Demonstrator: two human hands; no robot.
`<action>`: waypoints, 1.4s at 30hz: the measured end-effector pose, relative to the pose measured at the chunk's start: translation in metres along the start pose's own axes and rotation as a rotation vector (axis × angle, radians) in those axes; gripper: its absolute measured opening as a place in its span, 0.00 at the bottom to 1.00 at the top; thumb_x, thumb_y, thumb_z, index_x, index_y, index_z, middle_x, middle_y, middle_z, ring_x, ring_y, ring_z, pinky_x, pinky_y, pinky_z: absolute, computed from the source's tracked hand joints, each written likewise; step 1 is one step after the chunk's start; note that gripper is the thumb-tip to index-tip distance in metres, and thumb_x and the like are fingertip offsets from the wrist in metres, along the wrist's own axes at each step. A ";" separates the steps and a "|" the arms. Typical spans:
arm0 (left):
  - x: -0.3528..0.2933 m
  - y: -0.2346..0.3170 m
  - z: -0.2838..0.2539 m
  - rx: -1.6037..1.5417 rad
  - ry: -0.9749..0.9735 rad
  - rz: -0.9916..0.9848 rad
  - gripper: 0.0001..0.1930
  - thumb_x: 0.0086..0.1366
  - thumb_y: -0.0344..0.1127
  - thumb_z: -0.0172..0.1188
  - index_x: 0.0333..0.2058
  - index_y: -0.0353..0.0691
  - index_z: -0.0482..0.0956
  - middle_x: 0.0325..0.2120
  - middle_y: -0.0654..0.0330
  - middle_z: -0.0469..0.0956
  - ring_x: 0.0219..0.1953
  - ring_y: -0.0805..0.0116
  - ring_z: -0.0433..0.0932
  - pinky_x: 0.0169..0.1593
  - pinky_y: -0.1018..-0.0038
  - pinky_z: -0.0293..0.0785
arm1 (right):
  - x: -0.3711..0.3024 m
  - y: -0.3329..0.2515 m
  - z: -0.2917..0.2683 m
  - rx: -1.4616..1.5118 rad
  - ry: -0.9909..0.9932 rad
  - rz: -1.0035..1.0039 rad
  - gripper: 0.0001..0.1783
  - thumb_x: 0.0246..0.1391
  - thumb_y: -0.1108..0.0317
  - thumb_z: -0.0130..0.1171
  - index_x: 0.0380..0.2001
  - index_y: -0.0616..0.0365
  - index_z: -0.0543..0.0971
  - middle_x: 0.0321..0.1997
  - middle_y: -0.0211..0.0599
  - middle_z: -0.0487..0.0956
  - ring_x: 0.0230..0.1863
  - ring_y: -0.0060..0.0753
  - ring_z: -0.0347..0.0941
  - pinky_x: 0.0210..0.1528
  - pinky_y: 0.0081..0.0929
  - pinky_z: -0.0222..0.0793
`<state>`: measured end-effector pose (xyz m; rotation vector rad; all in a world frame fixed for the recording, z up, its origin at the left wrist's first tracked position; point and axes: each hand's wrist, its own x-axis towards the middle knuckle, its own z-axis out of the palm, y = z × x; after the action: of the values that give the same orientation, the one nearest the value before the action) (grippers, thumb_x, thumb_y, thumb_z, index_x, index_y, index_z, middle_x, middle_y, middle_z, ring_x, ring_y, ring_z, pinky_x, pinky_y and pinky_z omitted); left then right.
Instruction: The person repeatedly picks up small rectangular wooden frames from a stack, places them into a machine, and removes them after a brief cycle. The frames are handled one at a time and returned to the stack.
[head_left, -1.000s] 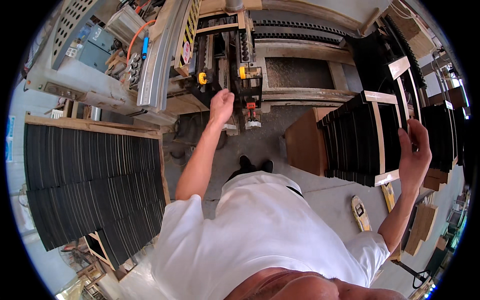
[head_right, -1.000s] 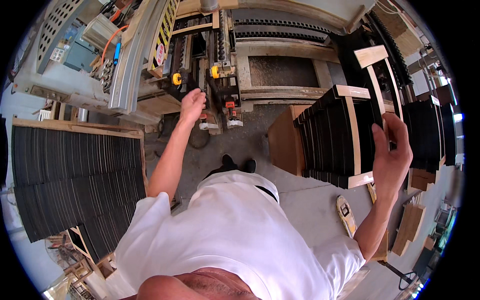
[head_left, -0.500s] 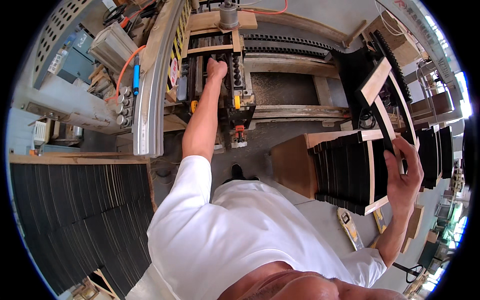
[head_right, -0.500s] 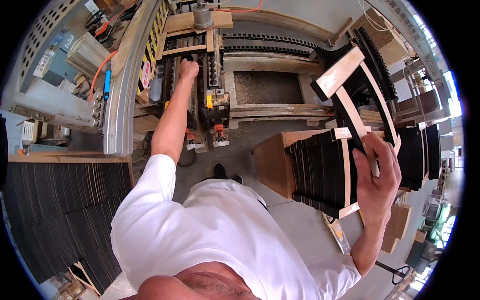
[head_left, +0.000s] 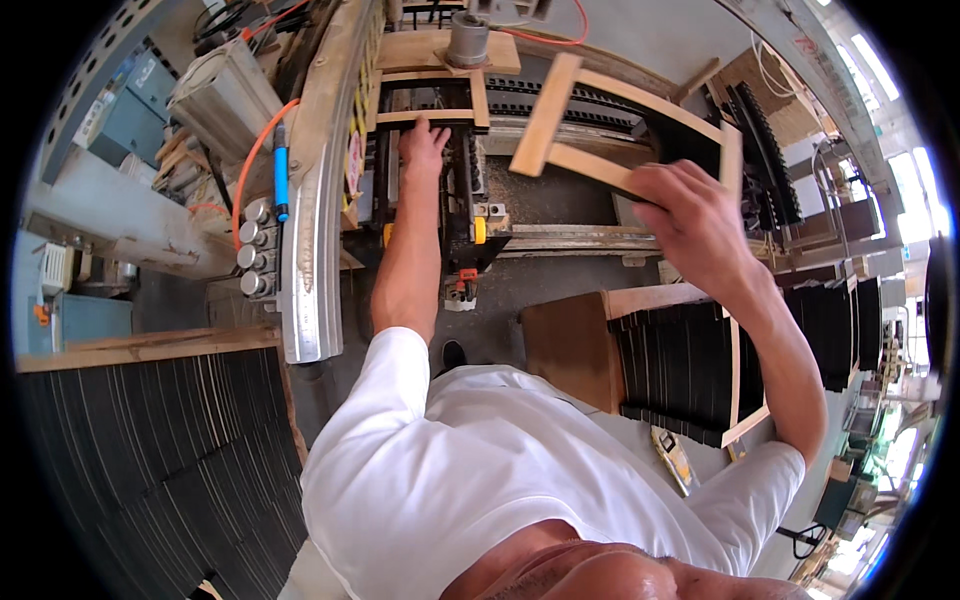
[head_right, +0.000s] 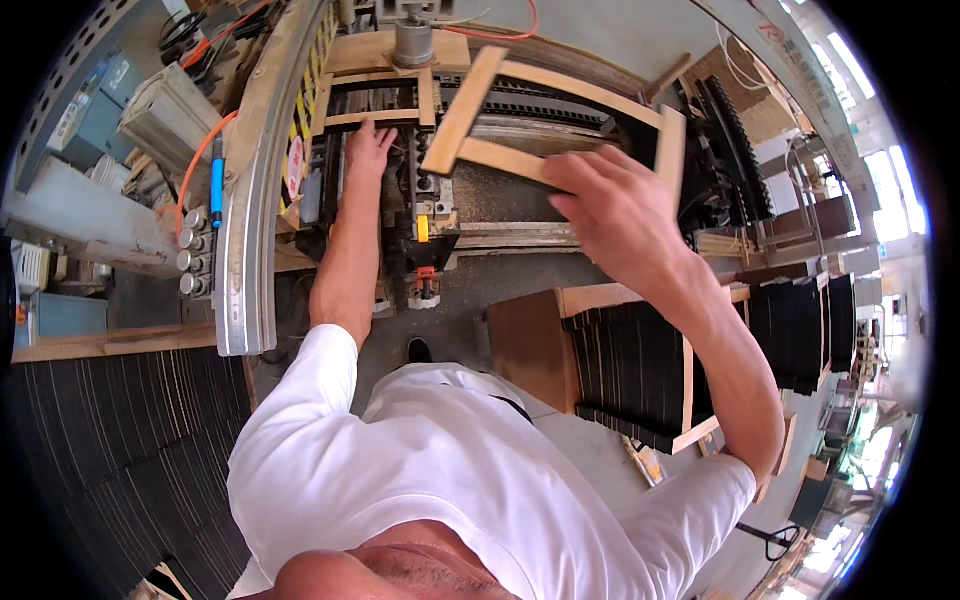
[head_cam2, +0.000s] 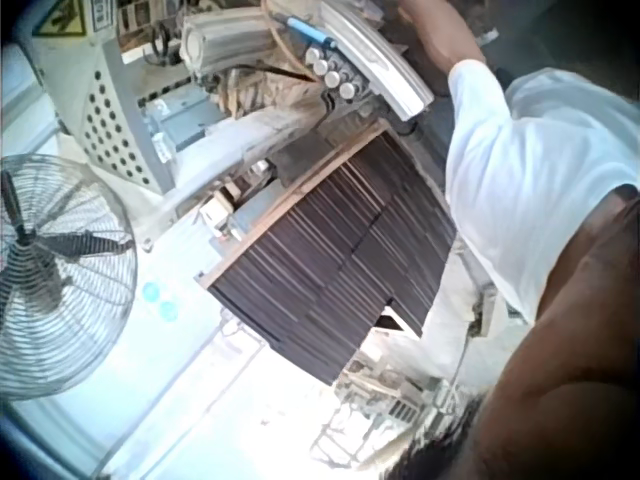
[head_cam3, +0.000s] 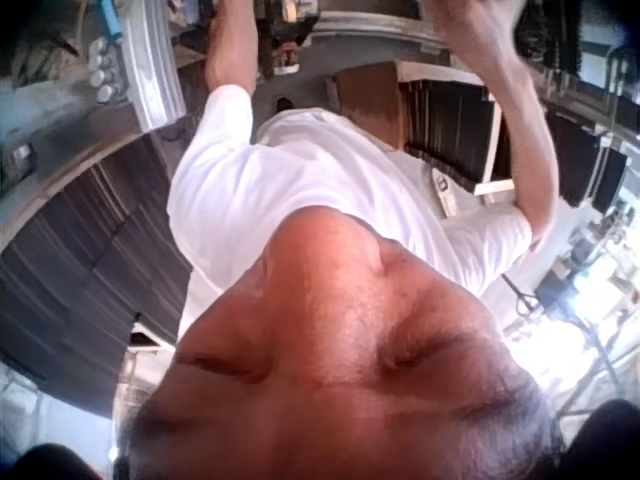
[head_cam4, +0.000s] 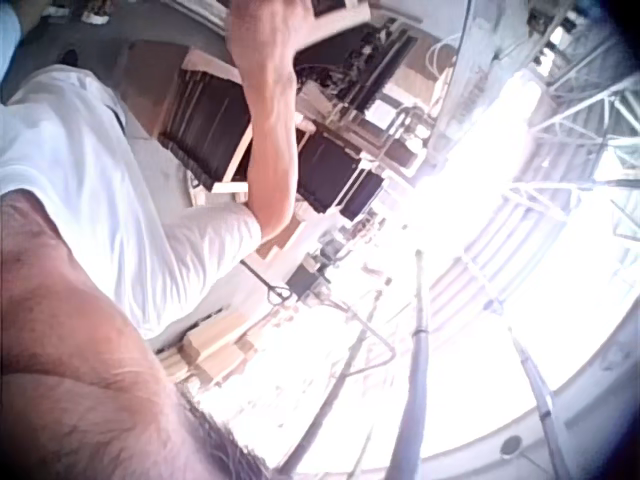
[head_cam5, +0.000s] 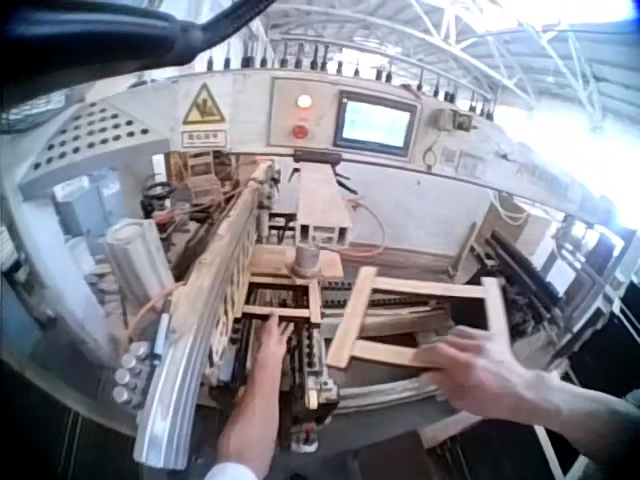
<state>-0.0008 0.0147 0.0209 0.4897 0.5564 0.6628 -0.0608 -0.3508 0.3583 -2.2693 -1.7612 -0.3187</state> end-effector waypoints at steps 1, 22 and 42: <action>-0.014 -0.006 0.006 0.019 0.047 -0.004 0.28 0.68 0.33 0.54 0.60 0.24 0.54 0.58 0.39 0.61 0.61 0.42 0.63 0.56 0.55 0.77 | 0.007 0.006 0.021 0.001 -0.027 -0.015 0.13 0.47 0.73 0.63 0.38 0.56 0.76 0.35 0.35 0.79 0.42 0.41 0.74 0.45 0.36 0.71; -0.130 -0.033 -0.053 -0.103 -0.204 -0.004 0.18 0.66 0.27 0.52 0.55 0.42 0.68 0.50 0.60 0.74 0.53 0.64 0.72 0.58 0.66 0.66 | 0.113 0.045 0.309 0.273 0.035 -0.077 0.14 0.46 0.68 0.62 0.37 0.56 0.73 0.33 0.43 0.80 0.41 0.50 0.76 0.45 0.43 0.67; -0.409 -0.026 -0.103 0.062 0.040 -0.099 0.19 0.68 0.22 0.50 0.57 0.38 0.67 0.53 0.55 0.73 0.58 0.57 0.71 0.64 0.60 0.64 | 0.189 0.065 0.362 0.515 -0.036 0.093 0.13 0.44 0.76 0.55 0.37 0.61 0.76 0.34 0.50 0.80 0.41 0.56 0.76 0.45 0.48 0.71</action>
<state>-0.3212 -0.2583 0.0596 0.5045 0.6365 0.5628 0.0554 -0.0749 0.0728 -1.9778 -1.5243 0.1797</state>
